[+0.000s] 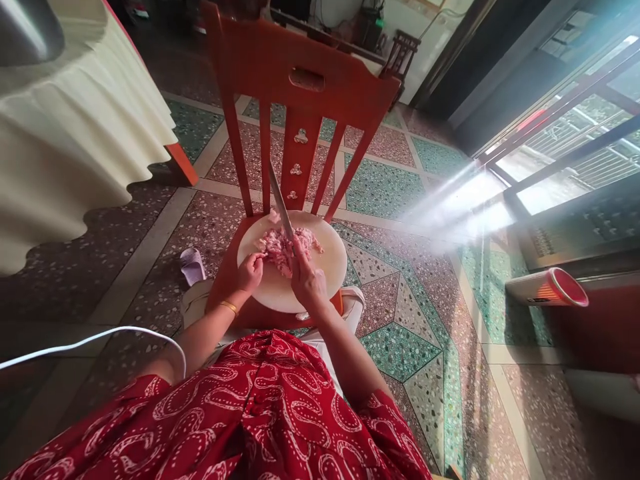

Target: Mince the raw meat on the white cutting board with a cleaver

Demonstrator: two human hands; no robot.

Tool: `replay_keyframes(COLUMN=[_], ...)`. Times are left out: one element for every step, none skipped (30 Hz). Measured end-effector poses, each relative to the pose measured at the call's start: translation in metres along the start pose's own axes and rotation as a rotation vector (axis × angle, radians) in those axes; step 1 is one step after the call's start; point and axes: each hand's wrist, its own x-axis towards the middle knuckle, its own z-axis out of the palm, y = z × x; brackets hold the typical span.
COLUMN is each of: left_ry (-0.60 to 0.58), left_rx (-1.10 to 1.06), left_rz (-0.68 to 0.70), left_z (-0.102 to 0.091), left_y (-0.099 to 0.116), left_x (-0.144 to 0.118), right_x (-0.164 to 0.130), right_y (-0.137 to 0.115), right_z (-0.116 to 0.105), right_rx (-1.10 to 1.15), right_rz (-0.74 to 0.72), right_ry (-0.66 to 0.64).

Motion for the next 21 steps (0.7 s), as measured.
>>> replay_keyframes(left_ry=[0.002, -0.008, -0.023, -0.034, -0.050, -0.071, -0.093, -0.107, -0.110, -0.099, -0.076, -0.045, -0.022, -0.010, -0.015, -0.026, -0.036, -0.048, -0.060, -0.074, -0.088], left_rx=[-0.004, -0.009, -0.014, -0.016, -0.020, -0.027, -0.034, -0.038, -0.038, -0.034, -0.027, -0.019, -0.015, -0.016, -0.021, -0.023, -0.023, -0.023, -0.025, -0.029, -0.033], left_rz=[0.003, 0.001, -0.005, -0.017, -0.030, -0.042, -0.052, -0.057, -0.054, -0.045, -0.031, -0.016, 0.001, 0.015, 0.021, 0.018, 0.009, -0.001, -0.013, -0.022, -0.028], left_z=[0.000, -0.001, -0.002, -0.004, -0.005, -0.006, -0.006, -0.006, -0.005, -0.004, -0.003, -0.002, -0.001, 0.000, -0.001, -0.002, -0.003, -0.004, -0.005, -0.006, -0.006], left_y=[0.000, 0.001, 0.002, 0.003, 0.004, 0.005, 0.006, 0.006, 0.006, 0.006, 0.005, 0.004, 0.004, 0.003, 0.003, 0.003, 0.003, 0.004, 0.004, 0.005, 0.005], left_x=[0.000, 0.000, 0.000, 0.000, 0.000, 0.000, 0.000, -0.001, -0.001, -0.001, -0.001, -0.001, -0.001, -0.002, -0.002, -0.002, -0.002, -0.002, -0.002, -0.002, -0.002], right_x=[0.003, 0.004, 0.004, 0.002, 0.000, -0.004, -0.007, -0.010, -0.011, -0.011, -0.009, -0.005, -0.001, 0.003, 0.007, 0.008, 0.008, 0.007, 0.004, 0.001, -0.002], right_y=[-0.002, -0.001, 0.002, 0.007, 0.012, 0.017, 0.020, 0.020, 0.018, 0.014, 0.008, 0.003, -0.002, -0.004, -0.003, 0.001, 0.006, 0.012, 0.018, 0.023, 0.025], right_z=[0.005, 0.013, 0.023, 0.031, 0.037, 0.038, 0.035, 0.028, 0.018, 0.008, -0.001, -0.006, -0.006, -0.002, 0.006, 0.016, 0.026, 0.033, 0.038, 0.037, 0.032], right_rx=[-0.011, -0.031, -0.060, -0.093, -0.124, -0.145, -0.153, -0.148, -0.133, -0.109, -0.080, -0.047, -0.016, 0.008, 0.018, 0.015, -0.005, -0.033, -0.049, -0.055, -0.047], right_rz=[-0.010, 0.000, 0.031, 0.071, 0.111, 0.143, 0.161, 0.161, 0.150, 0.129, 0.101, 0.071, 0.041, 0.021, 0.010, 0.010, 0.026, 0.044, 0.061, 0.077, 0.090], right_ry=[0.028, 0.012, -0.050, -0.143, -0.243, -0.324, -0.366, -0.364, -0.327, -0.270, -0.205, -0.131, -0.059, -0.002, 0.024, 0.014, -0.031, -0.109, -0.164, -0.211, -0.233])
